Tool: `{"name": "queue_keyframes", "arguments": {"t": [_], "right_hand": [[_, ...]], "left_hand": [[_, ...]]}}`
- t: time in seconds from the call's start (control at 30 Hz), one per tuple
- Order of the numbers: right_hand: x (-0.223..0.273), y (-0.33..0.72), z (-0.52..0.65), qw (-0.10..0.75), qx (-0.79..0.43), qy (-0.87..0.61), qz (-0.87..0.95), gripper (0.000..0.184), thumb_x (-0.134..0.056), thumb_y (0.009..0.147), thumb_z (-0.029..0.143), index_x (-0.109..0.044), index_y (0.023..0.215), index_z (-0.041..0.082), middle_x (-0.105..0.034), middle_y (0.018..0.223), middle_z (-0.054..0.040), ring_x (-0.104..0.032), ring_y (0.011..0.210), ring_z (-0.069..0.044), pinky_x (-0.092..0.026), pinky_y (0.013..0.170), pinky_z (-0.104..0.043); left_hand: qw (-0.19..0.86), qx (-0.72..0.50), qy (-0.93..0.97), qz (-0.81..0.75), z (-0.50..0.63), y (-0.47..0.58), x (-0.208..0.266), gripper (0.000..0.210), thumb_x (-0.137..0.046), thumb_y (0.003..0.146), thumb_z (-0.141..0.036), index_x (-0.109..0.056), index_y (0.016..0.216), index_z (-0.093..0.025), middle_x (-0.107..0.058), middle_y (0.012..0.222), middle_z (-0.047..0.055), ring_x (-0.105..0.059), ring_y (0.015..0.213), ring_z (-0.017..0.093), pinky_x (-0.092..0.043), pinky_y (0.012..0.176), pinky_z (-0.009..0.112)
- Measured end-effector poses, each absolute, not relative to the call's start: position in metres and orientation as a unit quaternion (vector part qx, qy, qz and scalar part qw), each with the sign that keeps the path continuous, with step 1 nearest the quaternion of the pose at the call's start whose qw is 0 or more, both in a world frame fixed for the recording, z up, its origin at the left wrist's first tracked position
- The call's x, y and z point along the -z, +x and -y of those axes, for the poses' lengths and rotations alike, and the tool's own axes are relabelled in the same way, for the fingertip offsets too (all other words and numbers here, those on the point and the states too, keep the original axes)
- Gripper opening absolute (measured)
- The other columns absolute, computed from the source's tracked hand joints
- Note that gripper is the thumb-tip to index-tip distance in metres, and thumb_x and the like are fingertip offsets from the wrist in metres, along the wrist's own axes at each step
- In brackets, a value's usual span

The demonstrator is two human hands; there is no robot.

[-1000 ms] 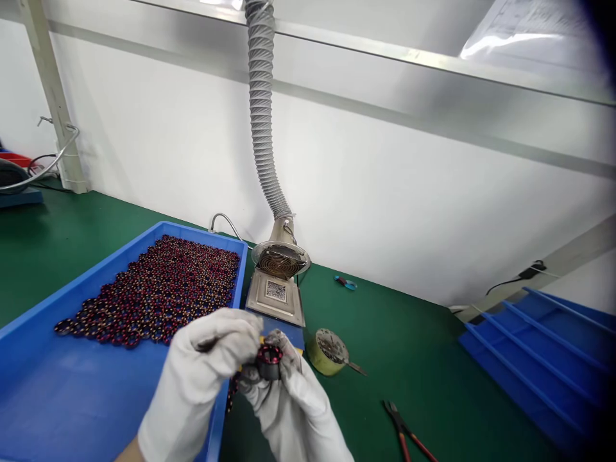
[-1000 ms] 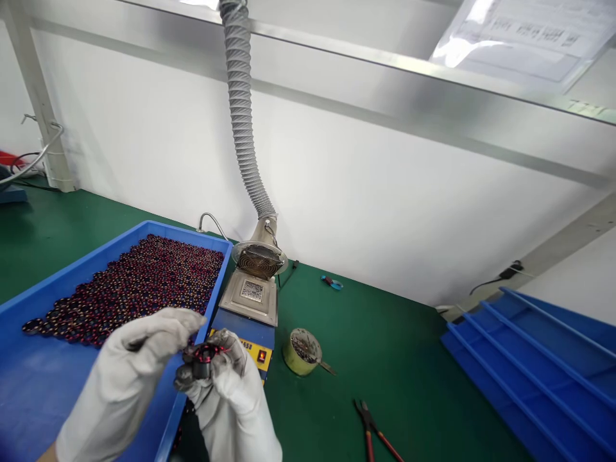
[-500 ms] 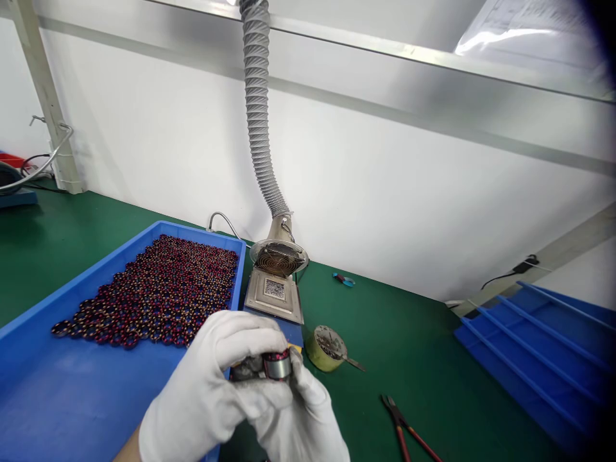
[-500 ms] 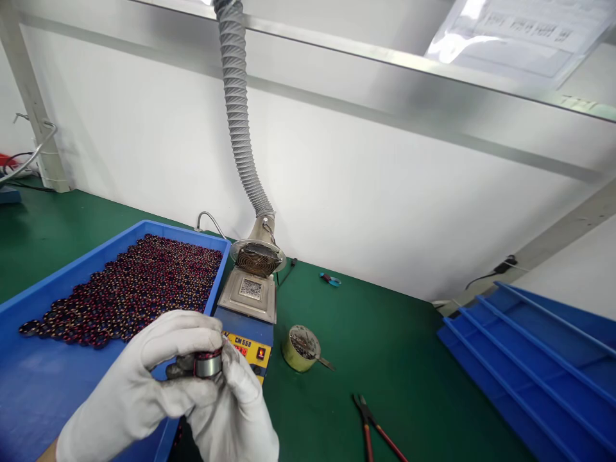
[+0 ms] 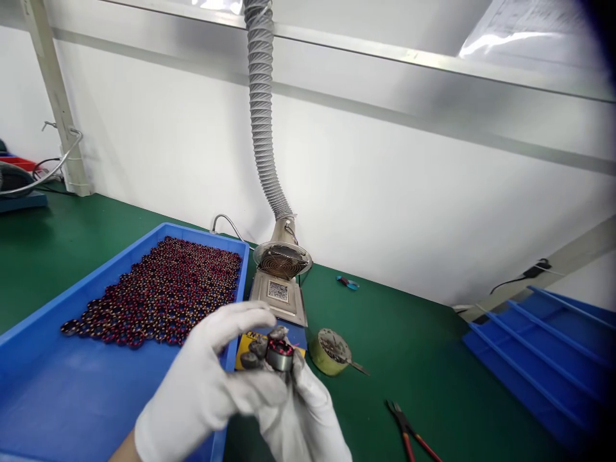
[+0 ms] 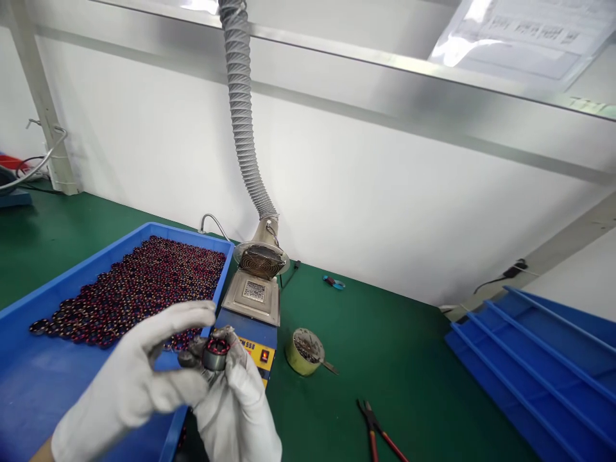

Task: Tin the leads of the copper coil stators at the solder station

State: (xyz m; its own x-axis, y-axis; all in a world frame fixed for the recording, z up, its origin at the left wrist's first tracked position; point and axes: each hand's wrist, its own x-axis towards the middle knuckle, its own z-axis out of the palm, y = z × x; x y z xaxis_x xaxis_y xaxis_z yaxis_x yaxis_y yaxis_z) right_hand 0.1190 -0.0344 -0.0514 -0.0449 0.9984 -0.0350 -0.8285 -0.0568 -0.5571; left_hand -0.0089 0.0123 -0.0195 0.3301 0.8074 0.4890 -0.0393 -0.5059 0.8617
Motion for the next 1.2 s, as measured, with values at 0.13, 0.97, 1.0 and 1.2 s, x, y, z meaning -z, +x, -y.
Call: {"name": "queue_keyframes", "arguments": {"t": [0.13, 0.97, 1.0, 1.2], "right_hand": [[0.048, 0.113, 0.039, 0.661, -0.705, -0.192, 0.172, 0.030, -0.076, 0.063, 0.033, -0.068, 0.091, 0.025, -0.069, 0.101, 0.0008, -0.062, 0.092, -0.011, -0.047, 0.082, -0.020], [0.061, 0.125, 0.030, 0.659, -0.635, -0.305, 0.265, 0.032, -0.072, 0.064, 0.033, -0.066, 0.093, 0.022, -0.071, 0.092, -0.0042, -0.066, 0.078, -0.018, -0.051, 0.077, -0.034], [0.061, 0.127, 0.027, 0.653, -0.636, -0.313, 0.267, 0.028, -0.070, 0.067, 0.034, -0.066, 0.091, 0.021, -0.071, 0.088, -0.0036, -0.067, 0.076, -0.018, -0.051, 0.076, -0.033], [0.064, 0.136, 0.024, 0.639, -0.646, -0.315, 0.275, 0.009, -0.063, 0.075, 0.030, -0.066, 0.079, 0.023, -0.071, 0.070, 0.0014, -0.067, 0.067, -0.015, -0.052, 0.070, -0.031]], "left_hand": [[0.324, -0.509, 0.757, -0.250, -0.009, -0.004, 0.018, 0.035, -0.067, 0.062, -0.007, -0.062, 0.090, -0.026, -0.065, 0.100, 0.001, -0.058, 0.093, 0.019, -0.046, 0.084, 0.031], [0.651, -0.445, 0.575, -0.219, -0.008, -0.009, 0.005, 0.018, -0.055, 0.061, -0.006, -0.068, 0.063, -0.018, -0.063, 0.074, 0.000, -0.056, 0.062, 0.011, -0.044, 0.053, 0.019], [0.660, -0.457, 0.557, -0.212, -0.007, -0.009, 0.006, 0.016, -0.056, 0.062, -0.007, -0.067, 0.063, -0.019, -0.064, 0.073, 0.000, -0.056, 0.063, 0.012, -0.044, 0.054, 0.019], [0.655, -0.548, 0.454, -0.253, -0.010, -0.016, 0.009, 0.008, -0.063, 0.069, -0.016, -0.067, 0.071, -0.023, -0.067, 0.081, -0.001, -0.060, 0.076, 0.014, -0.048, 0.065, 0.021]]}}
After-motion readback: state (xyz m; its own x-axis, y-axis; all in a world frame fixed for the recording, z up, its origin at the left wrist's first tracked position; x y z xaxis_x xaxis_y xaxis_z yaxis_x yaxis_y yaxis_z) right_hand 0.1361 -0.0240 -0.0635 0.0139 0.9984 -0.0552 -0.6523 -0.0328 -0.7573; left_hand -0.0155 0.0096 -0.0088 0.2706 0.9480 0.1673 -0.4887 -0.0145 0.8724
